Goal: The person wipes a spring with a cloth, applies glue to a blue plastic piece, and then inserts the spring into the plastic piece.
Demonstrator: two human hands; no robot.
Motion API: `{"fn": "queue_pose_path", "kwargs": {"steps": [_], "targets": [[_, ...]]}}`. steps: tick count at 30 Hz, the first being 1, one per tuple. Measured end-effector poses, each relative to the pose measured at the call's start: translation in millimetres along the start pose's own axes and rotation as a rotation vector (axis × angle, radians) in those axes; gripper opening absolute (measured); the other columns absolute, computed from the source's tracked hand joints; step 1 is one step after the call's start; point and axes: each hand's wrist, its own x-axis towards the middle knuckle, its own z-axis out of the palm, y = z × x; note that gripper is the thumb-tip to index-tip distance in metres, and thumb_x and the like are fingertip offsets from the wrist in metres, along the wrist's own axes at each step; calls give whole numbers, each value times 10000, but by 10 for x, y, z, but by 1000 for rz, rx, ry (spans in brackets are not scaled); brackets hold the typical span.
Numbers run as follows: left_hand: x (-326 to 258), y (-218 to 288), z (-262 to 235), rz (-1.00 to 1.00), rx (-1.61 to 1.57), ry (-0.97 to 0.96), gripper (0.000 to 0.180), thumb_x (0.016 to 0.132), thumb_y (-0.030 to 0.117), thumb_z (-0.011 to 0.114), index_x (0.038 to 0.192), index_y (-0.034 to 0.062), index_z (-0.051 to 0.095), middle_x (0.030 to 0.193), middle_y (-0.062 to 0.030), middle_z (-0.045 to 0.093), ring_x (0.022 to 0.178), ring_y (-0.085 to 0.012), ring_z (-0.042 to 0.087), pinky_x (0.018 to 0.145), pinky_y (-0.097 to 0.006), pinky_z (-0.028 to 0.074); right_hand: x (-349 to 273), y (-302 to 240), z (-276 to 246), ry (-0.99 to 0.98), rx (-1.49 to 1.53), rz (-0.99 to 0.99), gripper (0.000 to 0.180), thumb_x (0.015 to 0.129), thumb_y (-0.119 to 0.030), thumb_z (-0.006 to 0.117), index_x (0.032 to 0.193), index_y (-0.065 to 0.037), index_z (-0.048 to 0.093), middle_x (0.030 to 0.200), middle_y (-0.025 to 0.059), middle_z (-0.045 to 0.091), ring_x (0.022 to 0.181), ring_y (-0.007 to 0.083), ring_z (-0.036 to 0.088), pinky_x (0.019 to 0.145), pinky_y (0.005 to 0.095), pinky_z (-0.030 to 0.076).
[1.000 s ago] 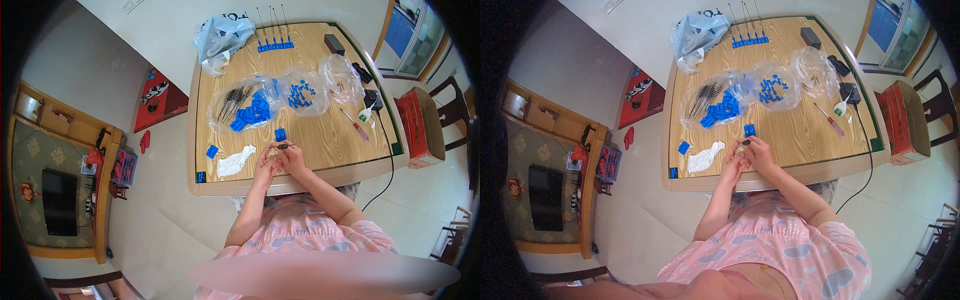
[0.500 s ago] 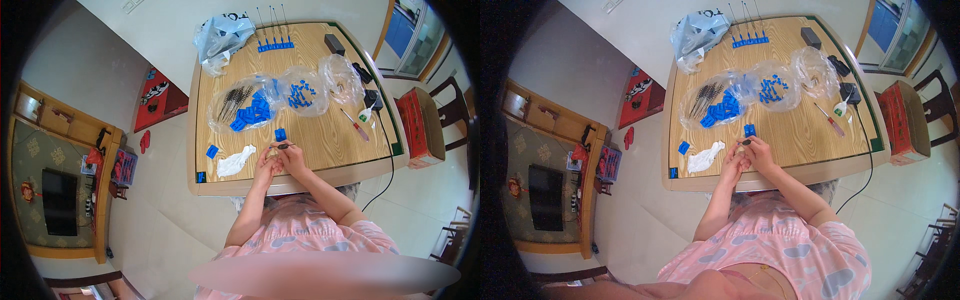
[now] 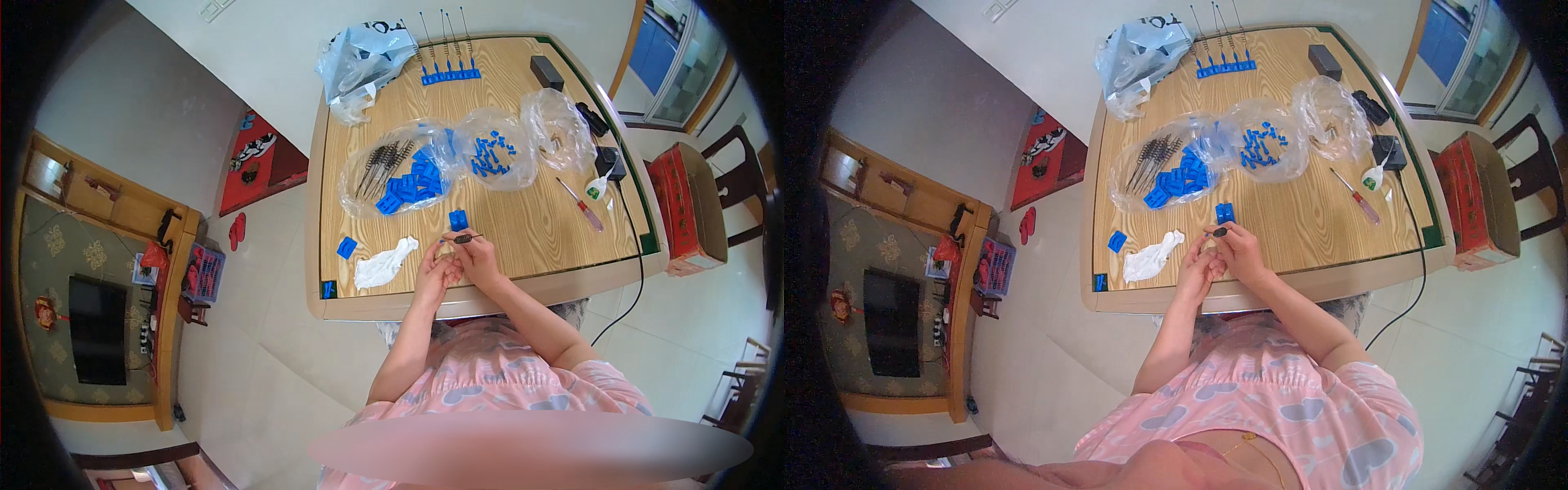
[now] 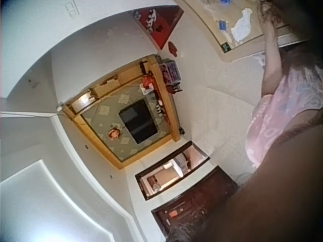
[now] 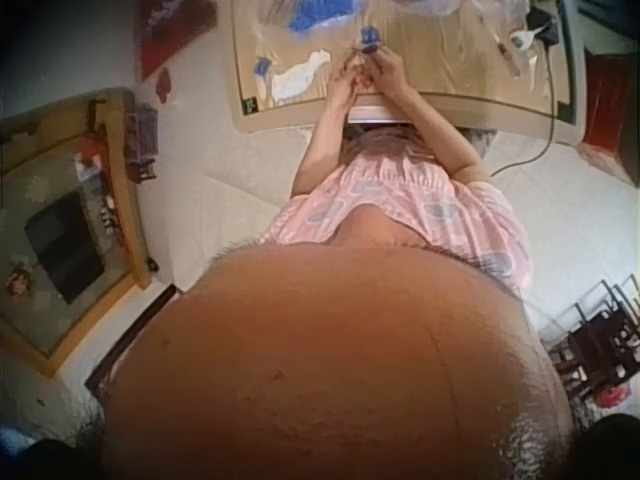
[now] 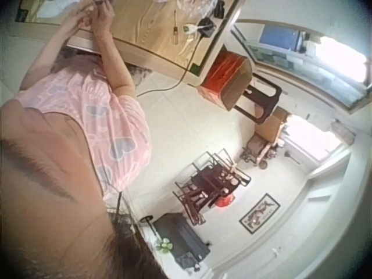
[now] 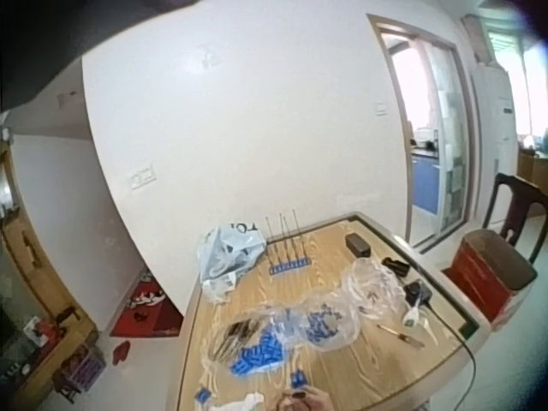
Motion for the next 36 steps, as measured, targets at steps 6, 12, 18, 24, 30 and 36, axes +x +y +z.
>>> {"fn": "queue_pose_path", "kwargs": {"steps": [6,12,18,24,30,36], "targets": [[-5,6,10,12,-10,-23,431,923,27,500,1322,74,345,868,-104,626,672,-151,596,582,-248,471,4,26,9,9,8,-34,210,868,17,547,1033,-39,663,800,85,589,623,191,586,551,294,466],[-8,9,3,8,12,-9,436,916,29,509,1318,77,349,869,-103,624,683,-155,600,588,-252,472,0,27,2,-5,-1,-19,222,862,18,552,1045,-40,662,775,77,570,598,183,558,537,292,452],[-6,-1,6,3,-8,5,439,919,36,509,1325,71,346,865,-104,624,685,-157,605,592,-254,476,5,27,10,6,1,-37,223,863,13,550,1048,-41,661,762,74,559,587,176,545,525,288,441],[-1,2,-11,-4,6,6,443,925,41,507,1335,71,343,848,-97,629,687,-155,610,590,-249,481,-3,20,8,-5,-6,-10,213,864,11,553,1040,-43,662,778,78,572,597,182,559,532,289,447],[8,-6,-8,2,-14,-8,446,927,45,508,1339,70,339,838,-101,631,672,-159,609,586,-253,484,-7,57,6,19,-20,-60,214,864,10,554,1041,-44,662,799,80,583,608,187,570,545,291,457],[5,-7,6,-6,-18,14,455,924,42,509,1342,68,332,834,-105,631,657,-166,603,567,-248,471,-13,46,-6,-34,-42,53,184,839,18,554,978,-20,668,962,96,678,802,253,644,666,325,510]]}}
